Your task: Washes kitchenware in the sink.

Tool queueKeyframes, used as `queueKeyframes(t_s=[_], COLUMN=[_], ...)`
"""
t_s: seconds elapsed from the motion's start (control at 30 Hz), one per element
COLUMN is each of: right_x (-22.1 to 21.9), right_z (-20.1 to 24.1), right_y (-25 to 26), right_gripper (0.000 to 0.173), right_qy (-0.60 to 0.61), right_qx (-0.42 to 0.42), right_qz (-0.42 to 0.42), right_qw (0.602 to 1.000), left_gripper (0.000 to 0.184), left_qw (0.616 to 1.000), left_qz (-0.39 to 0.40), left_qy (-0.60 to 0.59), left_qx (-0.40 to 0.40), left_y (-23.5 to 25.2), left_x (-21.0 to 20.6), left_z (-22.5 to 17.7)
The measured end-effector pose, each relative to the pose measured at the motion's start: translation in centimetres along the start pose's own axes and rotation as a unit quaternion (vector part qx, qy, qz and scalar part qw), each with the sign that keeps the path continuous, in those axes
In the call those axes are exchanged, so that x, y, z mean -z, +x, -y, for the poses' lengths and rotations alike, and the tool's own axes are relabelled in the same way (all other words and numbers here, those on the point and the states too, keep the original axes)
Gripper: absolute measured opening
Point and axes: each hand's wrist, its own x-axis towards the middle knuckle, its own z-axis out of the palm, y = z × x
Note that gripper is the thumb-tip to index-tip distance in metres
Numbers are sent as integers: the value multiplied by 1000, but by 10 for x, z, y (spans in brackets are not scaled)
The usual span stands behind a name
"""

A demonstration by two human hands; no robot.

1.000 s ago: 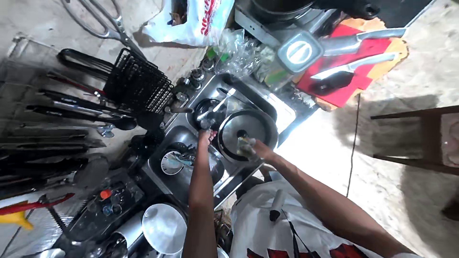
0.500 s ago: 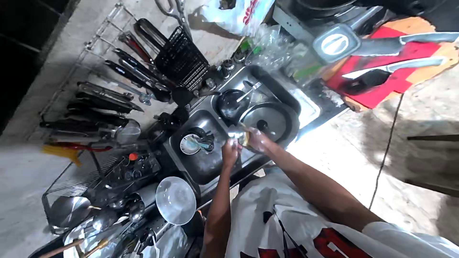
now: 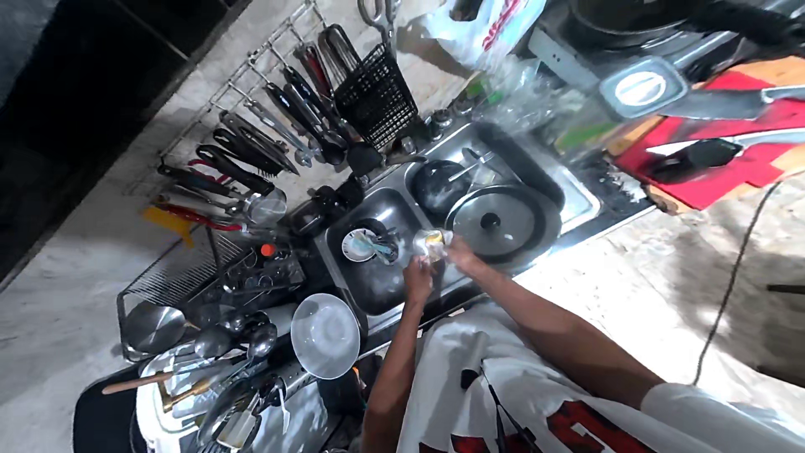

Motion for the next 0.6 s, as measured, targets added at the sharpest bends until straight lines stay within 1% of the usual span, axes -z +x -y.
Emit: queueKeyframes(t_s=[0.07, 0.1, 0.13, 0.2, 0.23, 0.3, 0.33, 0.37, 0.43, 0.5, 0.53, 0.6], right_x=[7, 8, 4, -13, -22, -34, -32, -25, -4, 15, 22, 30], right_z=[2, 0, -3, -8, -12, -20, -20, -17, -10, -6, -5, -2], right_y=[2, 3, 2, -1, -2, -1, -2, -4, -5, 1, 6, 11], right_gripper=[40, 38, 36, 35, 36, 36, 36, 35, 36, 41, 42, 36], right_qy=[-114, -132, -113, 1, 70, 200, 224, 217, 125, -25, -90, -199], right_qx=[9, 11, 3, -23, -33, -44, -43, -29, 5, 19, 36, 86], right_qz=[13, 12, 2, -20, -14, 20, 32, 41, 51, 83, 110, 174], right_qw=[993, 991, 994, 1000, 997, 979, 973, 975, 991, 996, 989, 961], left_gripper=[26, 26, 26, 26, 25, 25, 26, 26, 25, 25, 26, 27], left_qw=[1000, 1000, 1000, 1000, 999, 999, 999, 1000, 999, 997, 995, 985], left_qz=[17, 21, 20, 7, -5, -19, -14, -1, 37, 73, 91, 137], left_qy=[10, 11, 6, -19, -34, -36, -30, -27, -19, 21, 47, 103], left_qx=[-5, -12, -18, -21, -19, -11, -8, -9, -14, -17, -20, -31], left_y=[-4, -4, -4, -1, -1, 3, 4, 4, 4, 5, 5, 3], left_x=[11, 16, 20, 23, 21, 19, 19, 20, 24, 31, 35, 43], left_z=[1, 3, 5, 3, 2, 0, -1, -1, 2, 7, 8, 7])
